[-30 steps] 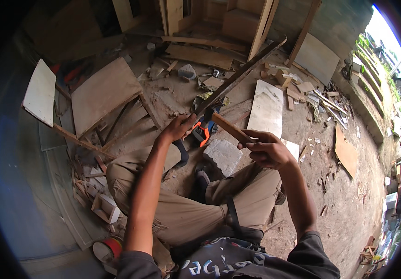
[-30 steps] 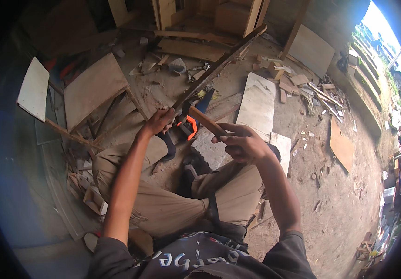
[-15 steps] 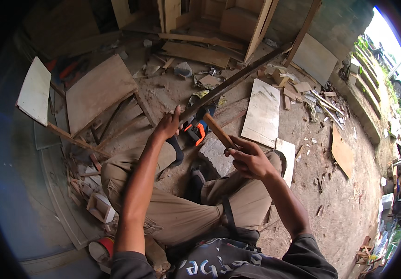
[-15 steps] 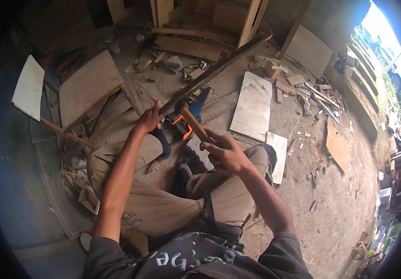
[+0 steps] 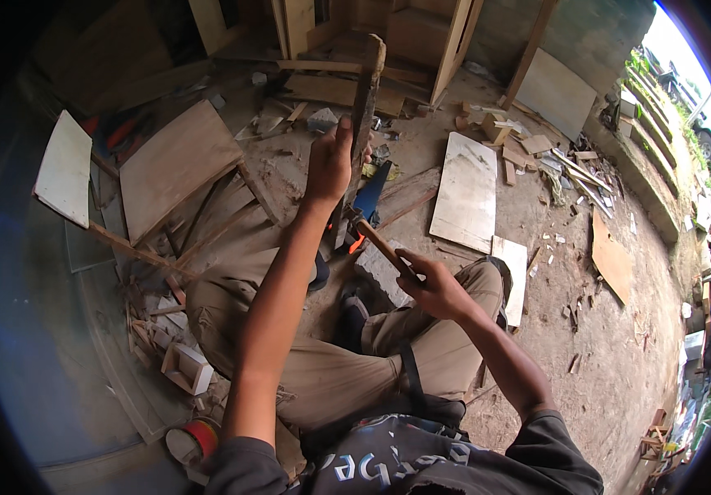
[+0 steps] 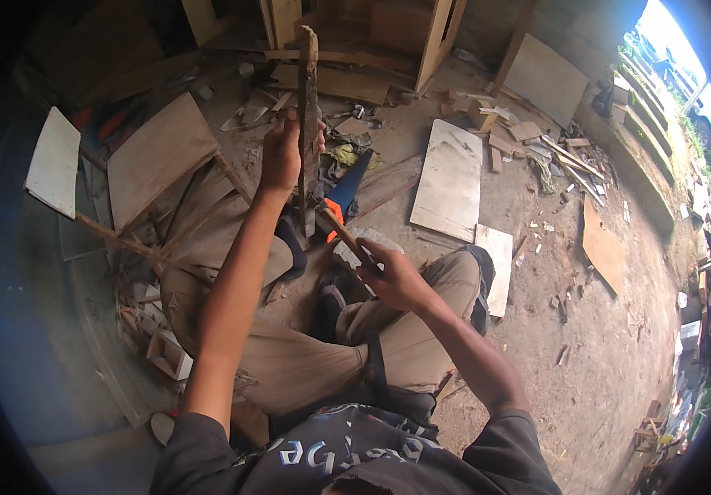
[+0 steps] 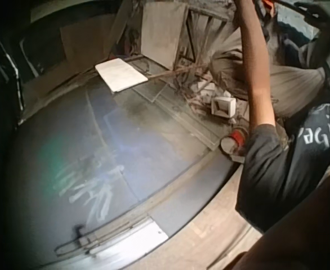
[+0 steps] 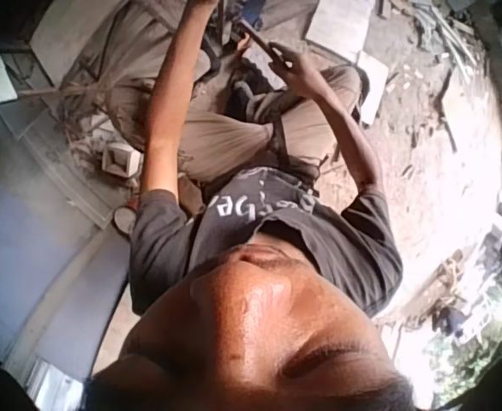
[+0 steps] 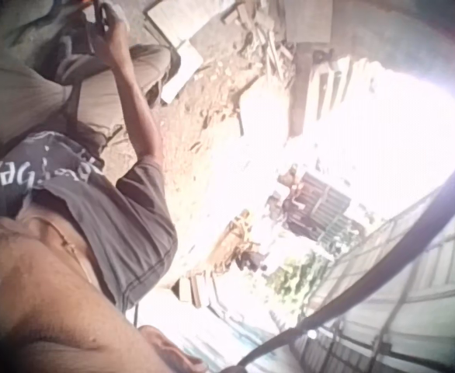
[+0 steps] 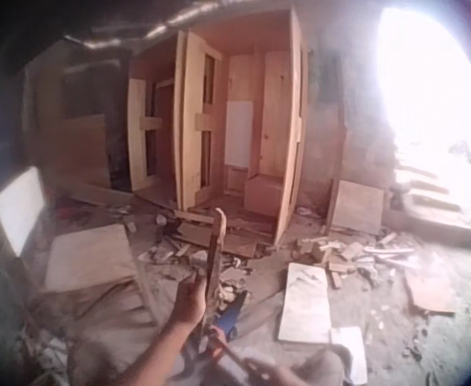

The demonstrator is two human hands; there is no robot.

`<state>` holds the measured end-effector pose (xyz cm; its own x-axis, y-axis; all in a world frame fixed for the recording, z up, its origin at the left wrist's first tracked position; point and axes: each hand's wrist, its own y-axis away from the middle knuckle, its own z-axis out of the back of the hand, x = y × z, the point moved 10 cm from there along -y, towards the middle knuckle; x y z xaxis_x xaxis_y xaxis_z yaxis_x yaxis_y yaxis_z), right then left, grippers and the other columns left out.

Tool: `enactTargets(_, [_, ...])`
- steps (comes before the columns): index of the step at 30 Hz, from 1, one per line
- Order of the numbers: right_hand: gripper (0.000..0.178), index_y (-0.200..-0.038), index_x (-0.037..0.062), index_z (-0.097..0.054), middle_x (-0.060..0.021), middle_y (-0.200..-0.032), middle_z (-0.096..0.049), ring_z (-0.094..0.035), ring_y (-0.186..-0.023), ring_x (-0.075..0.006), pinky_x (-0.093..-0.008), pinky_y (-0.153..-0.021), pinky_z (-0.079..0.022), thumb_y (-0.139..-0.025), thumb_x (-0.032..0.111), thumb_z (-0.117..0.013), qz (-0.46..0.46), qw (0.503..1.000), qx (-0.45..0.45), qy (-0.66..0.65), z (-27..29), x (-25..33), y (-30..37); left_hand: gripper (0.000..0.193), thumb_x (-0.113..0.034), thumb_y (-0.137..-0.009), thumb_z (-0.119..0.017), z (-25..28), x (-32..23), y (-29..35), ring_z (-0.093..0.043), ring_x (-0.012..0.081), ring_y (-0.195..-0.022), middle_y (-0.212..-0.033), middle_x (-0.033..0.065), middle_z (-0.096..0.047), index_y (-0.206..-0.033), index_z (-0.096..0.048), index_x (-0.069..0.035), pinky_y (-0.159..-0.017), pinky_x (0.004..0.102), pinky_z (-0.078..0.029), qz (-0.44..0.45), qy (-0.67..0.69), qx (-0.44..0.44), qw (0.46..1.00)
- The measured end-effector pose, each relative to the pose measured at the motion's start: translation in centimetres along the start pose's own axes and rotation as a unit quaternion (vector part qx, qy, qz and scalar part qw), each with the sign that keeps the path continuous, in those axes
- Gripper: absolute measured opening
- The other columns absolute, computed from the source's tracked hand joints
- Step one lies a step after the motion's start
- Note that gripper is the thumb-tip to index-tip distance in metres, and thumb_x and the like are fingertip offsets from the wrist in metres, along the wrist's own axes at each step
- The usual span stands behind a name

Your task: The person uses a hammer to remove a wooden slat from a chair frame. They then use a hand saw to cut the slat to size. Finally, they reattach the slat to the chair frame using the hammer.

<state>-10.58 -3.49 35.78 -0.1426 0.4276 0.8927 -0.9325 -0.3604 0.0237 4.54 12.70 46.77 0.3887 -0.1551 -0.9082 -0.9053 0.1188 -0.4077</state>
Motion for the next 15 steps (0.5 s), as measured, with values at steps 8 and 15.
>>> enactTargets(8, [0.025, -0.111, -0.0016, -0.053, -0.0021, -0.081, -0.052, -0.049, -0.058, -0.0039, -0.0187, -0.045, -0.042, -0.095, 0.016, -0.059, -0.281, 0.773, 0.085, -0.562, -8.4, -2.4, 0.5, 0.054, -0.051, -0.096, -0.053, 6.4, 1.7, 3.0, -0.041, 0.0116, -0.047, -0.054, -0.0005, -0.037, -0.061, -0.036, -0.012, -0.045, 0.0273, -0.036, -0.015, 0.123, -0.291, 0.949])
enactTargets(15, [0.017, -0.102, 0.01, -0.046, 0.0013, -0.074, -0.045, -0.035, -0.046, 0.0009, -0.0148, -0.035, -0.031, -0.099, 0.023, -0.056, -0.248, 0.62, 0.129, -0.733, -12.9, 1.8, -0.7, 0.063, -0.064, -0.087, -0.056, 11.7, 3.0, 4.9, -0.035, 0.0123, -0.04, -0.049, -0.0018, -0.032, -0.058, -0.03, -0.015, -0.04, 0.0275, -0.032, 0.06, 0.179, -0.414, 0.89])
